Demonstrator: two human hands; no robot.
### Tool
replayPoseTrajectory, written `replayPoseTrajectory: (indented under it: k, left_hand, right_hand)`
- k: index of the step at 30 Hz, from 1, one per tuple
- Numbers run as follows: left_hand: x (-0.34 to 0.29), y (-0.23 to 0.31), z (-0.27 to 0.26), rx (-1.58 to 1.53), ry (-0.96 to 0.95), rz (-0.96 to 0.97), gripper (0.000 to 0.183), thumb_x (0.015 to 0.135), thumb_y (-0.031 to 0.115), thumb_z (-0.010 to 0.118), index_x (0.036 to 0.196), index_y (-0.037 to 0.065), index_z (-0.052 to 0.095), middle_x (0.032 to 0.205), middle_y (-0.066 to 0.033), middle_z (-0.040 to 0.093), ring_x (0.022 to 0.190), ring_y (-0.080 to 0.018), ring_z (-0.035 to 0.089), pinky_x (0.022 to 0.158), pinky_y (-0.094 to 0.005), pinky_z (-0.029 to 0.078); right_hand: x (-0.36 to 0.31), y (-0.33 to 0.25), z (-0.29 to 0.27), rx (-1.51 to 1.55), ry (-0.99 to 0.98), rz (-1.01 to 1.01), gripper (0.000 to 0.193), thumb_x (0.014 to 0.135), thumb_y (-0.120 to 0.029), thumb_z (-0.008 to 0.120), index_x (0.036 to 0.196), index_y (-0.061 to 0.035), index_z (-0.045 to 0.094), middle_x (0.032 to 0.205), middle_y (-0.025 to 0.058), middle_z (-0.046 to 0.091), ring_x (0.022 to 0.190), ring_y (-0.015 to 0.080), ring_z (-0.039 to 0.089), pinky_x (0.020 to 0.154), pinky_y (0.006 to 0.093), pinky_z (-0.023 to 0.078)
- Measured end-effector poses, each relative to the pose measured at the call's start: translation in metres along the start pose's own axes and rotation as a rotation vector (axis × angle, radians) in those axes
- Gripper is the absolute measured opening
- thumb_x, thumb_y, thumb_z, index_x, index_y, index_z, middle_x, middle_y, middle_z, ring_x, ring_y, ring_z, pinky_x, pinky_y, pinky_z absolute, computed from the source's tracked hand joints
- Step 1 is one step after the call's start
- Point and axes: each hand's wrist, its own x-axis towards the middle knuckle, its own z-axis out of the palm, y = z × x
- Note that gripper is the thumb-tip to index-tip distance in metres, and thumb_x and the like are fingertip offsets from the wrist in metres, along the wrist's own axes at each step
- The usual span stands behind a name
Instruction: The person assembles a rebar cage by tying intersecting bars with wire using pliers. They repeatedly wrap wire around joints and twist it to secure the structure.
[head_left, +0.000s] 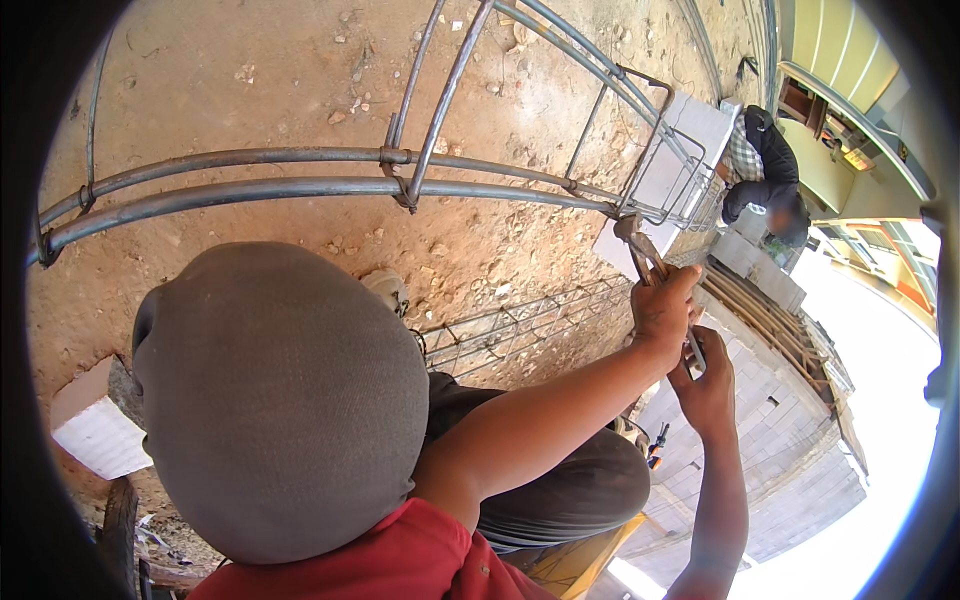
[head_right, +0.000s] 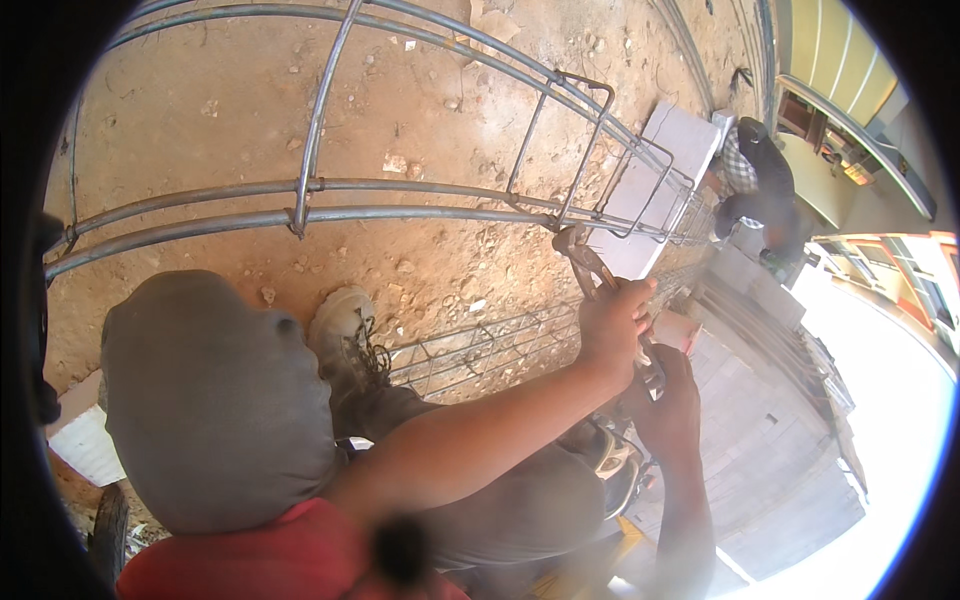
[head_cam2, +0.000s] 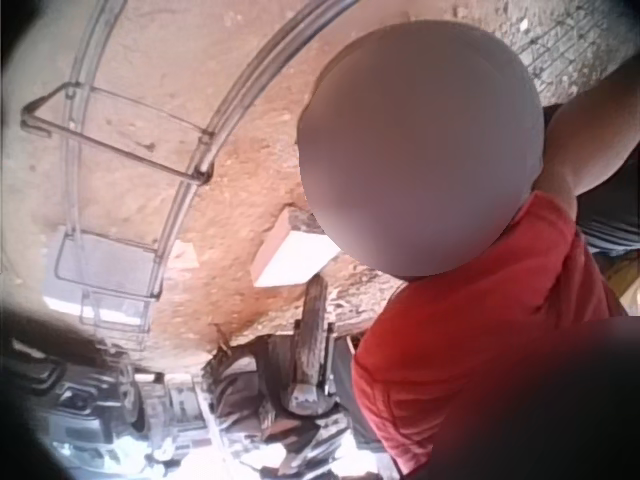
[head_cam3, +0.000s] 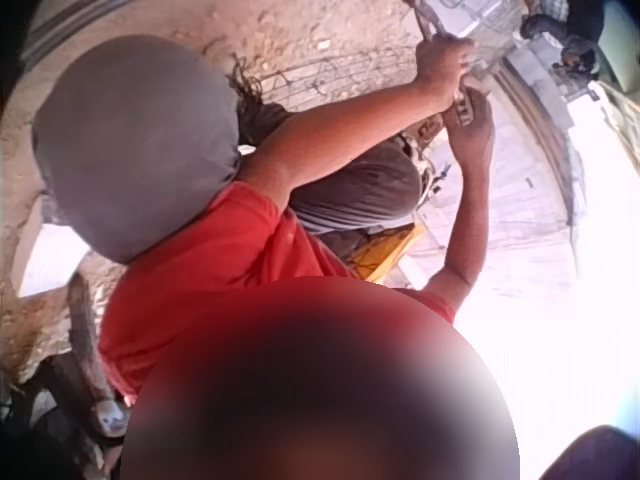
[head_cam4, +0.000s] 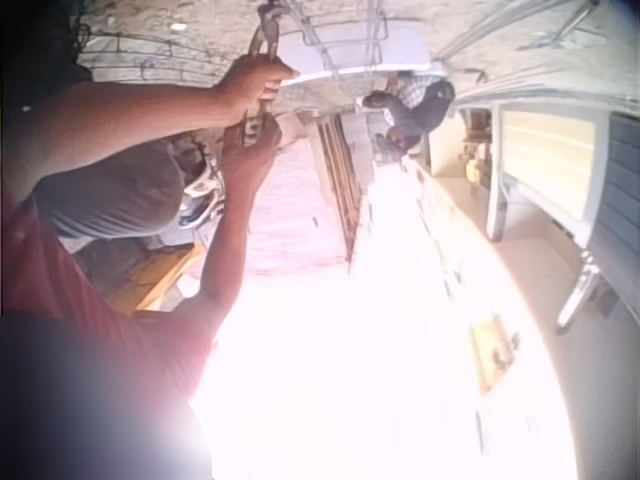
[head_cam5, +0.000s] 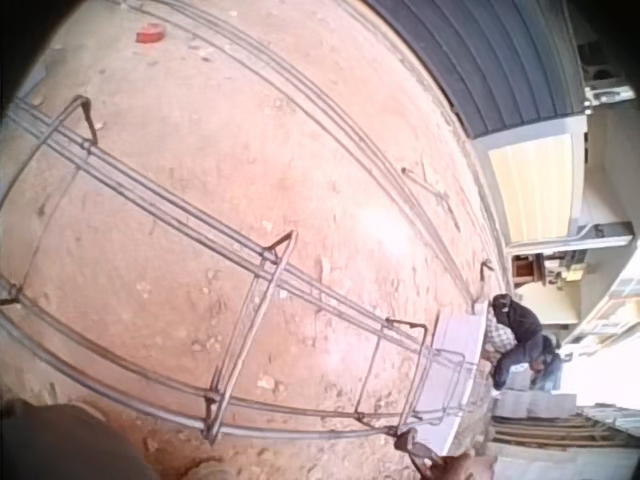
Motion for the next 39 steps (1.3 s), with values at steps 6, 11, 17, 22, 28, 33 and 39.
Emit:
replayPoseTrajectory:
  k: [6,11,17,22,28,33,39]
  left_hand:
    - [-0.007,0.009,-0.007,0.145,-0.018,0.053,0.027,0.082,0.021,0.074,0.071,0.012,0.051,0.065,0.0021,0.046,0.057,-0.0092,0.046,0.056,-0.0282,0.039]
    - [-0.01,0.019,-0.027,0.102,-0.243,-0.001,0.026,0.083,0.024,0.076,0.082,0.008,0.055,0.067,-0.001,0.052,0.063,-0.0128,0.053,0.06,-0.0313,0.046]
    - [-0.01,0.026,-0.018,-0.044,-0.212,-0.162,0.021,0.085,0.021,0.072,0.082,0.011,0.054,0.064,0.0019,0.045,0.059,-0.0118,0.048,0.059,-0.0308,0.044]
    - [-0.006,0.016,0.0,-0.059,0.005,-0.078,0.019,0.085,0.019,0.069,0.082,0.01,0.053,0.063,0.002,0.044,0.054,-0.0127,0.046,0.057,-0.0312,0.044]
    - [-0.001,0.001,-0.011,0.411,0.256,0.261,0.035,0.081,0.028,0.073,0.074,0.003,0.05,0.062,-0.0061,0.052,0.055,-0.0231,0.051,0.058,-0.0395,0.045]
    - [-0.014,-0.01,-0.03,0.585,0.228,0.425,0.042,0.077,0.024,0.073,0.098,0.0,0.047,0.083,-0.014,0.057,0.073,-0.027,0.055,0.072,-0.0395,0.046]
    - [-0.001,-0.003,-0.04,0.488,0.021,0.347,0.044,0.072,0.017,0.074,0.099,0.006,0.041,0.081,-0.0049,0.043,0.073,-0.0199,0.048,0.069,-0.0363,0.043]
  right_hand:
    - [0.014,-0.009,-0.01,0.002,-0.144,0.119,0.02,0.079,-0.011,0.075,0.085,0.0013,0.06,0.063,0.0058,0.06,0.052,0.024,0.056,0.052,0.0342,0.047]
    - [0.033,0.004,-0.038,0.796,-0.964,0.62,0.022,0.081,-0.012,0.076,0.08,0.0003,0.058,0.06,0.0047,0.053,0.049,0.0152,0.051,0.046,0.0323,0.044]
    - [0.03,-0.022,-0.041,0.484,-0.786,0.653,0.037,0.081,-0.014,0.077,0.107,0.0042,0.059,0.077,0.0131,0.067,0.064,0.0238,0.065,0.061,0.0403,0.054]
    - [-0.008,-0.036,-0.015,-0.304,0.12,-0.081,0.06,0.073,-0.012,0.078,0.126,-0.0044,0.05,0.092,0.0149,0.063,0.075,0.0299,0.063,0.067,0.0392,0.051]
    - [-0.008,-0.006,0.025,0.047,0.063,-0.015,0.027,0.077,-0.003,0.069,0.104,0.0011,0.065,0.077,0.0144,0.064,0.07,0.0235,0.064,0.067,0.0351,0.051]
    - [-0.006,-0.006,0.018,0.362,-0.328,0.347,0.032,0.079,-0.004,0.065,0.11,0.0023,0.063,0.068,0.0142,0.059,0.063,0.0165,0.057,0.061,0.0328,0.046]
    - [-0.018,-0.036,0.017,-0.05,-0.085,0.052,0.025,0.084,-0.006,0.057,0.106,0.0046,0.059,0.085,0.0237,0.062,0.076,0.0442,0.059,0.067,0.0457,0.047]
